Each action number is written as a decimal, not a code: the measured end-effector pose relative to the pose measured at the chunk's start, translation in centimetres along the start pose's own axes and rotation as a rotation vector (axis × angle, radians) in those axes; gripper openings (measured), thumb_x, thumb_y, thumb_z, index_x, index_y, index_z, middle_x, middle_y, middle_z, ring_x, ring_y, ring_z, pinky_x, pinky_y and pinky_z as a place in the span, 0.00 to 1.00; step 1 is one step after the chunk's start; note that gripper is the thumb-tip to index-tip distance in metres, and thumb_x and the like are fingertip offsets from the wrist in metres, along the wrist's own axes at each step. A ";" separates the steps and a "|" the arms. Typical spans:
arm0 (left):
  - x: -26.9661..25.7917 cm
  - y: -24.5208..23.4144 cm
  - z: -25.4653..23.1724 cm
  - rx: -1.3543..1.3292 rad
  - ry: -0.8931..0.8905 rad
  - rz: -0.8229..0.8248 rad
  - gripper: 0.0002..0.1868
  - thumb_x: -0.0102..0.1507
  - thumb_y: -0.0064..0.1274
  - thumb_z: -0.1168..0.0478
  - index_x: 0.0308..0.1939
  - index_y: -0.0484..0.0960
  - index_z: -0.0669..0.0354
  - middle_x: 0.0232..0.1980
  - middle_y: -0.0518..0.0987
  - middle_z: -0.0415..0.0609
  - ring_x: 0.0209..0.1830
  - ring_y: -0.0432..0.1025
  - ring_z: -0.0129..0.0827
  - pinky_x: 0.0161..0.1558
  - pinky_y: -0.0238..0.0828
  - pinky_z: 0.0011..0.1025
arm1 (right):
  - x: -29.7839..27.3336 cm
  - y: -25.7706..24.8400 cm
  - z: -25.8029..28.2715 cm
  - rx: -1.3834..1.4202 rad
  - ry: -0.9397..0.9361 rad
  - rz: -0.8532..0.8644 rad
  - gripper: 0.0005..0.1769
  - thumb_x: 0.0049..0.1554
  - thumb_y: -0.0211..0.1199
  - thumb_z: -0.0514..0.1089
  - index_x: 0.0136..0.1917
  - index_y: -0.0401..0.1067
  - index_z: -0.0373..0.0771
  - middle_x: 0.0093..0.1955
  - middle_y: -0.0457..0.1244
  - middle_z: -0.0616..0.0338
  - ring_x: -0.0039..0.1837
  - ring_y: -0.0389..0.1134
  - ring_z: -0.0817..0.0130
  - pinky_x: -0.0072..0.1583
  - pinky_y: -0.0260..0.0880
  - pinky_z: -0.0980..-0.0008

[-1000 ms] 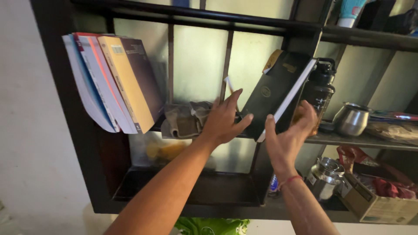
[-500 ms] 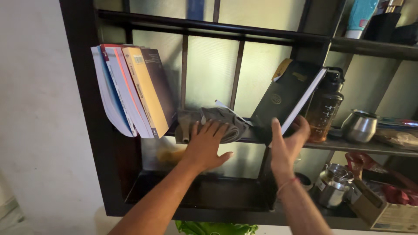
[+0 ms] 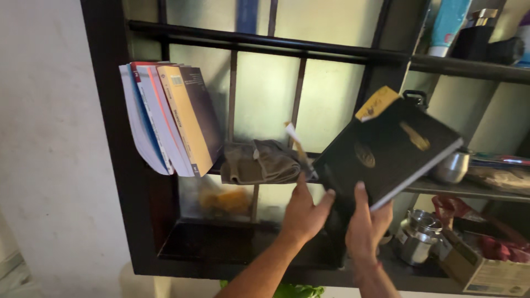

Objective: The person wipes a black bookshelf with a cloth, then picks up a book, opens it briefly, and places it back on the shelf. The person continues wiping the shelf surfaces.

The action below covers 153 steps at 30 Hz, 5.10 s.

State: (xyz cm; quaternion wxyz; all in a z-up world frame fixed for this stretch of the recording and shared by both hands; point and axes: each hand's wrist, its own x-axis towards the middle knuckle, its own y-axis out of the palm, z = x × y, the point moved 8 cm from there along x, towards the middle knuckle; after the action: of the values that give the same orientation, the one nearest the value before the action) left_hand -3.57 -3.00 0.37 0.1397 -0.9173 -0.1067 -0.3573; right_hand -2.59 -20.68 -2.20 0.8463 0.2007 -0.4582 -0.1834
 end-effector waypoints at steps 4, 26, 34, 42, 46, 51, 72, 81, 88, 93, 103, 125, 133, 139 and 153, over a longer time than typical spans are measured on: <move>-0.9 1.9 0.6 -0.205 0.205 0.005 0.25 0.77 0.36 0.56 0.75 0.68 0.63 0.59 0.69 0.58 0.59 0.68 0.47 0.64 0.61 0.40 | -1.1 -1.0 3.3 0.048 0.110 0.013 0.23 0.60 0.62 0.33 0.68 0.65 0.28 0.61 0.67 0.51 0.58 0.69 0.67 0.59 0.70 0.69; -12.3 6.1 11.6 -1.531 -0.556 0.133 0.38 0.65 0.38 0.34 0.67 0.72 0.59 0.57 0.83 0.57 0.55 0.79 0.45 0.54 0.80 0.44 | -6.9 6.2 10.4 -1.057 0.220 1.044 0.37 0.61 0.56 0.69 0.70 0.66 0.40 0.47 0.75 0.49 0.47 0.80 0.60 0.52 0.79 0.63; -13.0 6.7 8.5 -1.788 -0.464 0.342 0.36 0.70 0.41 0.36 0.66 0.72 0.64 0.55 0.82 0.57 0.52 0.80 0.43 0.53 0.79 0.42 | -4.0 5.5 10.8 -1.051 0.375 0.836 0.33 0.57 0.58 0.64 0.67 0.74 0.42 0.41 0.76 0.46 0.43 0.78 0.61 0.47 0.79 0.60; -15.2 4.2 9.3 -1.734 -0.605 0.196 0.35 0.69 0.42 0.37 0.65 0.73 0.64 0.54 0.82 0.56 0.51 0.80 0.43 0.53 0.79 0.41 | -1.0 6.1 11.6 -0.968 0.420 0.823 0.43 0.51 0.64 0.52 0.80 0.59 0.57 0.57 0.69 0.50 0.40 0.81 0.53 0.43 0.78 0.55; -16.0 4.1 10.3 -1.734 -0.630 0.169 0.34 0.69 0.43 0.38 0.65 0.73 0.64 0.54 0.82 0.56 0.51 0.80 0.43 0.53 0.79 0.41 | -0.6 6.9 12.9 -1.211 0.023 0.898 0.30 0.56 0.61 0.54 0.72 0.68 0.57 0.54 0.75 0.50 0.48 0.78 0.54 0.50 0.76 0.57; -16.5 3.3 11.3 -1.725 -0.634 0.129 0.34 0.68 0.44 0.39 0.64 0.73 0.64 0.54 0.82 0.56 0.51 0.80 0.42 0.53 0.79 0.41 | -1.2 6.0 12.4 -1.445 -0.045 0.756 0.39 0.52 0.71 0.57 0.76 0.64 0.58 0.59 0.69 0.51 0.57 0.72 0.47 0.55 0.71 0.51; -14.3 2.0 10.4 -1.710 -0.584 0.111 0.31 0.66 0.48 0.43 0.62 0.74 0.64 0.52 0.82 0.55 0.49 0.80 0.41 0.52 0.79 0.40 | -6.2 9.4 12.8 -0.821 0.204 1.066 0.32 0.52 0.71 0.46 0.69 0.68 0.44 0.52 0.75 0.51 0.45 0.81 0.69 0.44 0.78 0.67; -14.9 1.8 10.2 -1.722 -0.596 0.094 0.30 0.65 0.50 0.44 0.61 0.75 0.64 0.51 0.83 0.54 0.48 0.80 0.40 0.52 0.79 0.39 | -8.6 9.1 6.3 -0.197 0.917 0.824 0.19 0.56 0.66 0.41 0.57 0.79 0.24 0.44 0.74 0.47 0.38 0.74 0.70 0.43 0.76 0.71; -16.1 1.0 11.3 -1.721 -0.607 0.059 0.29 0.64 0.52 0.46 0.60 0.75 0.64 0.51 0.83 0.54 0.48 0.80 0.39 0.51 0.79 0.39 | -9.5 8.4 4.8 0.159 1.137 0.606 0.19 0.60 0.58 0.44 0.55 0.75 0.26 0.42 0.72 0.47 0.38 0.74 0.65 0.42 0.77 0.66; -16.6 1.0 11.4 -1.722 -0.621 0.053 0.28 0.63 0.53 0.47 0.60 0.76 0.64 0.50 0.83 0.53 0.48 0.80 0.39 0.51 0.79 0.39 | -10.6 8.7 5.8 0.407 1.282 0.473 0.23 0.61 0.56 0.46 0.64 0.69 0.29 0.51 0.71 0.48 0.47 0.76 0.62 0.50 0.79 0.60; -16.5 0.5 10.3 -1.714 -0.620 0.063 0.27 0.62 0.55 0.48 0.59 0.76 0.64 0.49 0.83 0.53 0.47 0.80 0.38 0.51 0.79 0.38 | -10.7 7.6 3.5 0.568 1.324 0.538 0.24 0.62 0.52 0.42 0.68 0.66 0.28 0.56 0.70 0.46 0.53 0.75 0.61 0.55 0.78 0.59; -8.1 -3.5 3.9 -0.972 -0.333 -0.102 0.34 0.52 0.70 0.56 0.57 0.76 0.67 0.48 0.83 0.56 0.44 0.80 0.39 0.49 0.81 0.40 | -1.9 -1.5 6.0 -0.567 0.592 0.694 0.37 0.65 0.43 0.56 0.83 0.51 0.43 0.71 0.63 0.35 0.72 0.64 0.48 0.72 0.63 0.54; 6.8 -0.9 -4.1 0.007 -0.105 0.065 0.54 0.49 0.59 0.29 0.69 0.66 0.60 0.45 0.85 0.60 0.45 0.81 0.44 0.46 0.79 0.38 | 0.1 -0.8 10.0 -0.234 -0.069 0.250 0.31 0.66 0.62 0.39 0.77 0.57 0.30 0.71 0.62 0.48 0.69 0.65 0.65 0.71 0.66 0.66; 11.0 2.9 -6.5 0.274 0.175 -0.305 0.43 0.67 0.42 0.33 0.72 0.63 0.66 0.66 0.71 0.69 0.69 0.65 0.58 0.65 0.56 0.59 | 5.2 1.0 7.0 -0.550 -0.393 0.010 0.33 0.69 0.63 0.36 0.79 0.51 0.25 0.72 0.64 0.42 0.71 0.68 0.54 0.71 0.69 0.61; 12.9 13.2 7.1 0.460 0.326 0.002 0.35 0.73 0.34 0.46 0.81 0.49 0.56 0.83 0.51 0.63 0.82 0.47 0.59 0.78 0.42 0.48 | 9.0 4.3 -1.4 -0.733 -0.347 0.230 0.44 0.64 0.61 0.37 0.79 0.34 0.29 0.68 0.60 0.29 0.69 0.67 0.41 0.69 0.65 0.52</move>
State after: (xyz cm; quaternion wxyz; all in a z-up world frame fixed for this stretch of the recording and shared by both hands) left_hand 14.07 -11.83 1.80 0.3601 -0.7920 -0.1601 -0.4662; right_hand 3.72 -21.16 5.60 0.7870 -0.2000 -0.5176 -0.2699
